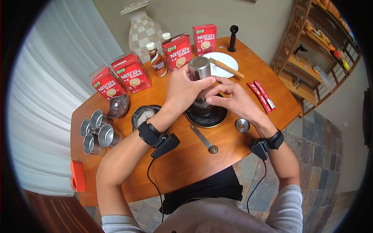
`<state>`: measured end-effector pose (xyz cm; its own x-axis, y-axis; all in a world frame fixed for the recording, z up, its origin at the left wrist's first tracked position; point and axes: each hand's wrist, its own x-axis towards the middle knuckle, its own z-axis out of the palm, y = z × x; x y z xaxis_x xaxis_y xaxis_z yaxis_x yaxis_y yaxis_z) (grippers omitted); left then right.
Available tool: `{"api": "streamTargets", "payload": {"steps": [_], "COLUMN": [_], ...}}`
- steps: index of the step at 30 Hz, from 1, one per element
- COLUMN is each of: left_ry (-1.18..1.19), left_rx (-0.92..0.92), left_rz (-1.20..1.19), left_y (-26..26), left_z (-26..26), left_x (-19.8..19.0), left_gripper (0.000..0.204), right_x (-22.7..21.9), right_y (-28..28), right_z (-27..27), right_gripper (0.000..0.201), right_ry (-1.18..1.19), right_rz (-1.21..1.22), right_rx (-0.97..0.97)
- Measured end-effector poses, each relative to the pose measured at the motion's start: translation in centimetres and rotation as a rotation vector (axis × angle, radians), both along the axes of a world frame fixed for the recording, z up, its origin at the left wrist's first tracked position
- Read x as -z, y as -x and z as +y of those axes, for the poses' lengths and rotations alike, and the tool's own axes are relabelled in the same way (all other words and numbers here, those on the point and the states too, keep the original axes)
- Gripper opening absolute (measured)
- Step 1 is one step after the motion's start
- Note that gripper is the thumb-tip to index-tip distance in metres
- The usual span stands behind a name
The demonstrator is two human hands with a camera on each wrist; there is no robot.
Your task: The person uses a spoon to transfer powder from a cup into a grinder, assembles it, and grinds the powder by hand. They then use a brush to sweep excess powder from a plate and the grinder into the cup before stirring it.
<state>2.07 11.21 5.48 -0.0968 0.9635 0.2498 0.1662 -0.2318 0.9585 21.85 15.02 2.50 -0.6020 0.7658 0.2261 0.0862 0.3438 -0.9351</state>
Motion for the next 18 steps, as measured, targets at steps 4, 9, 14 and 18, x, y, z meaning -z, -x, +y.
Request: {"api": "streamTargets", "payload": {"steps": [4,9,14,18], "left_ry": [0.016,-0.002,0.038,0.03], "left_rx": [-0.013,-0.01,-0.005,-0.003], "left_rz": [0.006,0.023,0.023,0.032], "left_y": [0.2,0.3,0.1,0.7], "left_z": [-0.1,-0.1,-0.2,-0.3], "left_x": [0.0,-0.2,-0.1,0.0], "left_gripper": [0.043,0.044,0.046,0.046], "right_x": [-0.2,-1.0,0.8,-0.5], "right_y": [-0.2,-0.7,0.2,-1.0], "right_z": [-0.2,-0.2,0.6,1.1], "right_gripper": [0.023,0.021,0.03,0.025], "right_ry": [-0.048,0.083,-0.026,0.113], "right_rz": [-0.029,-0.058,0.027,-0.004], "right_rx": [0.023,-0.021,0.016,0.025]}}
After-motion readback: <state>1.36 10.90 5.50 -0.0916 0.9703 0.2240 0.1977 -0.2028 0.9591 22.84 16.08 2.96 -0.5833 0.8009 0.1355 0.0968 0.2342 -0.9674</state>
